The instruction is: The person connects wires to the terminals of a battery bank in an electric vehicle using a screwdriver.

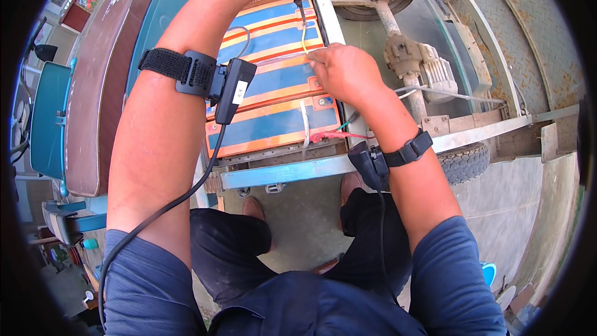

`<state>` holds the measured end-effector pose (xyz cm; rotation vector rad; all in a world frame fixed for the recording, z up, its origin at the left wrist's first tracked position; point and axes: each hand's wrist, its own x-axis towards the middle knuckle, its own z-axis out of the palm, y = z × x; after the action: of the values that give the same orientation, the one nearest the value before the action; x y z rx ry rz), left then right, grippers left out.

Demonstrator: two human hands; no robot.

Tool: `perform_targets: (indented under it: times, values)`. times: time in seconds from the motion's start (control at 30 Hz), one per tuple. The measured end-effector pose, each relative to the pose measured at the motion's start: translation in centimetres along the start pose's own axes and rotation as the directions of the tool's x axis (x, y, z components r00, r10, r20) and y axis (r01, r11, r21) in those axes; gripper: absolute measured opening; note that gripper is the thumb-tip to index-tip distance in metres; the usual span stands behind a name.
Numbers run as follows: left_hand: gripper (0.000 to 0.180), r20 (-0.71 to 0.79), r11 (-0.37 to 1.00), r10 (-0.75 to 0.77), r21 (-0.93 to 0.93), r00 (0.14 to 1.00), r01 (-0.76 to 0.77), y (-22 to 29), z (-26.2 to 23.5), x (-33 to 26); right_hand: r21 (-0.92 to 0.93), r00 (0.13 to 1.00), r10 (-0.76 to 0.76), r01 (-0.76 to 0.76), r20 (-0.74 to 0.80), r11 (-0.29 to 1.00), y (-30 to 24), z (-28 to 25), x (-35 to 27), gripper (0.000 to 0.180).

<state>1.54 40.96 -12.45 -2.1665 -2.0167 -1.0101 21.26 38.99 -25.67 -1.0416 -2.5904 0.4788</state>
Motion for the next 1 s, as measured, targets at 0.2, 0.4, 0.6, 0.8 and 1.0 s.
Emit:
perform_targets:
  times: [0.2,0.4,0.6,0.8,1.0]
  values:
    - [0.043,0.043,0.992,-0.062,-0.110,0.997,0.067,1.1,-0.2,-0.1,0.013,0.999,0.015,-0.015,-0.050,1.000,0.8,0.6,-0.1,0.025]
    - [0.041,-0.154,0.988,0.152,0.026,0.976,-0.149,-1.3,0.9,0.3,-0.019,0.999,0.050,-0.050,-0.020,0.999,0.1,0.2,-0.1,0.025]
    - [0.039,-0.051,0.992,0.020,-0.120,0.998,-0.026,0.1,0.7,0.1,-0.015,0.997,0.070,-0.071,-0.039,0.997,0.2,0.2,-0.3,0.025]
    - [0.035,-0.153,0.983,0.177,-0.020,0.972,-0.182,-1.9,1.2,0.7,-0.009,0.998,0.056,-0.056,-0.032,0.998,-0.2,0.1,-0.1,0.020]
    - [0.035,0.006,0.944,-0.015,-0.329,1.000,0.016,0.8,0.9,-0.6,-0.019,0.997,0.057,-0.059,-0.051,0.998,0.3,0.2,-0.3,0.019]
